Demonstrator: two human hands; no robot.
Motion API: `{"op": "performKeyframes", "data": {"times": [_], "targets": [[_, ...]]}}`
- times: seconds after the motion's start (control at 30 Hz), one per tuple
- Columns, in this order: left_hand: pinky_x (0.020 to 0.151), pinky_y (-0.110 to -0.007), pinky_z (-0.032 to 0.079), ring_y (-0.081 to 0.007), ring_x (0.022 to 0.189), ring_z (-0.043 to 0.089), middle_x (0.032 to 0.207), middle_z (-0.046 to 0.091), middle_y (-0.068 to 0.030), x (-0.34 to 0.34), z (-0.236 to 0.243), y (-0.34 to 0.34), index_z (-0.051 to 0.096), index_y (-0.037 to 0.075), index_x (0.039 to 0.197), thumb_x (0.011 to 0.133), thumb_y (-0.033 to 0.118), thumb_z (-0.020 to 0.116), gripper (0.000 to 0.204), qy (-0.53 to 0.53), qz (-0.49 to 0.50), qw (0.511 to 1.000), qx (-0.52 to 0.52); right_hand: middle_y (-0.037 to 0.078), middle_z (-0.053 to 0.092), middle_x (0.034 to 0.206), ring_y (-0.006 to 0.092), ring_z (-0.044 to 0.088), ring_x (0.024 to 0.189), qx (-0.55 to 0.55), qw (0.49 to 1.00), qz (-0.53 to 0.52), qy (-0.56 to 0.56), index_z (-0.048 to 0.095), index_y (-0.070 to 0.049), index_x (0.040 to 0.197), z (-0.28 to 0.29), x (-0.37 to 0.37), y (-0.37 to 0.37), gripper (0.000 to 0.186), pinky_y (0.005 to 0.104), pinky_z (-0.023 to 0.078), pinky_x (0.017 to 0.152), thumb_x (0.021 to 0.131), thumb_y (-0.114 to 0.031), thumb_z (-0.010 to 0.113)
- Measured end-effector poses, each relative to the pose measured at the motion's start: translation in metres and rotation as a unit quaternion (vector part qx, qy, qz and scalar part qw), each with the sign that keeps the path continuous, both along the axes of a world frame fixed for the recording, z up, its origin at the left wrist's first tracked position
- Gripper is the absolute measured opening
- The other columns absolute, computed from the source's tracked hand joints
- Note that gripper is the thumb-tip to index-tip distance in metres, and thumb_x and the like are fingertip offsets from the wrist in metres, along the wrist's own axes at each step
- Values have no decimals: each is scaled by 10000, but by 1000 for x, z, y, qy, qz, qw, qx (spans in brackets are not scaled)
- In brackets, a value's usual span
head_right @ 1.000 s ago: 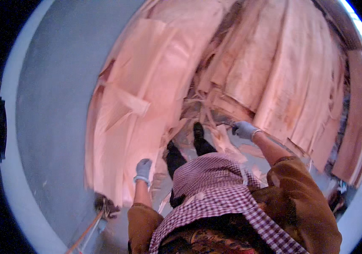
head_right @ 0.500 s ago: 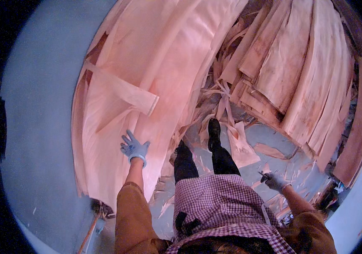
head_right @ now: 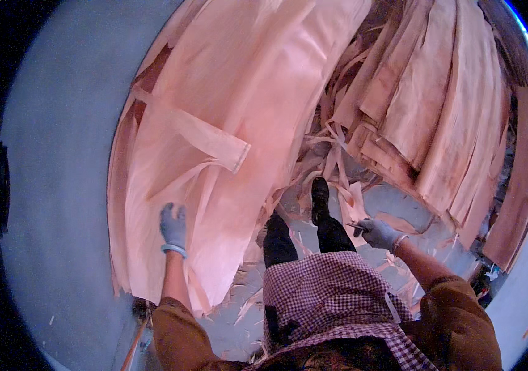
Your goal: The person repairs a wood veneer sheet by applying a patch. They use a utility knife to cut out a damaged section, insert a new piece of veneer, and apply pressure with their hands and the tool to secure the repair.
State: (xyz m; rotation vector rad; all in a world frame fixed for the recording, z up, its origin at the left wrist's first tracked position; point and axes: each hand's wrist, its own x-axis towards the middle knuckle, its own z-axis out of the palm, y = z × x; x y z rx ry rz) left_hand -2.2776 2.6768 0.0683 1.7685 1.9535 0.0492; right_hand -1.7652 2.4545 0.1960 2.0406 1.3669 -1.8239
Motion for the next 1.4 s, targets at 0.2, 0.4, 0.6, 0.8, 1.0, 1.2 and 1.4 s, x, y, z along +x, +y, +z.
{"op": "performKeyframes", "data": {"times": [0.2,0.4,0.6,0.8,1.0,1.2,1.4], "targets": [[893,-449,430,-443,1068,500,1264,467,-231,75,-12,-17,405,41,1287,779,362,643,647,236,-128,963,15,125,609,854,245,592,728,34,999,15,31,607,-76,981,16,-44,52,177,345,462,644,819,-91,539],[746,-438,467,-368,891,578,977,592,-198,49,-36,12,546,3,966,848,157,533,194,87,-25,993,-69,144,614,896,333,600,796,-23,995,85,51,623,-100,990,25,-51,19,232,403,475,704,783,-96,517],[782,-409,452,-374,896,562,975,594,-234,-25,33,42,554,-44,1055,887,196,535,294,-77,75,991,79,142,622,913,361,602,834,-12,984,177,-20,600,-90,953,-12,-67,57,201,436,475,732,766,-110,531],[809,-406,430,-365,912,548,1008,568,-235,-49,128,72,543,-76,1064,920,232,487,345,86,25,971,223,18,527,703,119,473,606,112,946,-215,216,595,-69,876,-92,-121,197,229,291,396,531,871,-298,579],[805,-414,432,-373,886,552,1023,567,-254,-61,147,67,531,-98,1076,923,254,496,386,43,96,969,222,54,557,910,87,400,576,-38,850,-459,256,395,-171,1334,-99,-207,341,702,269,311,451,755,-395,722],[767,-364,471,-339,899,580,1098,572,-268,-80,158,62,523,-111,1116,910,293,531,453,137,71,953,261,132,476,1322,298,503,1167,245,947,-199,59,287,-144,1408,-97,-249,414,755,338,403,949,798,-438,622],[787,-348,475,-328,921,588,1123,567,-267,-76,170,65,517,-111,1143,904,321,538,495,211,120,953,180,197,633,962,371,601,930,145,988,-47,31,520,-90,1185,-104,-234,436,438,428,479,785,802,-297,565]]}}
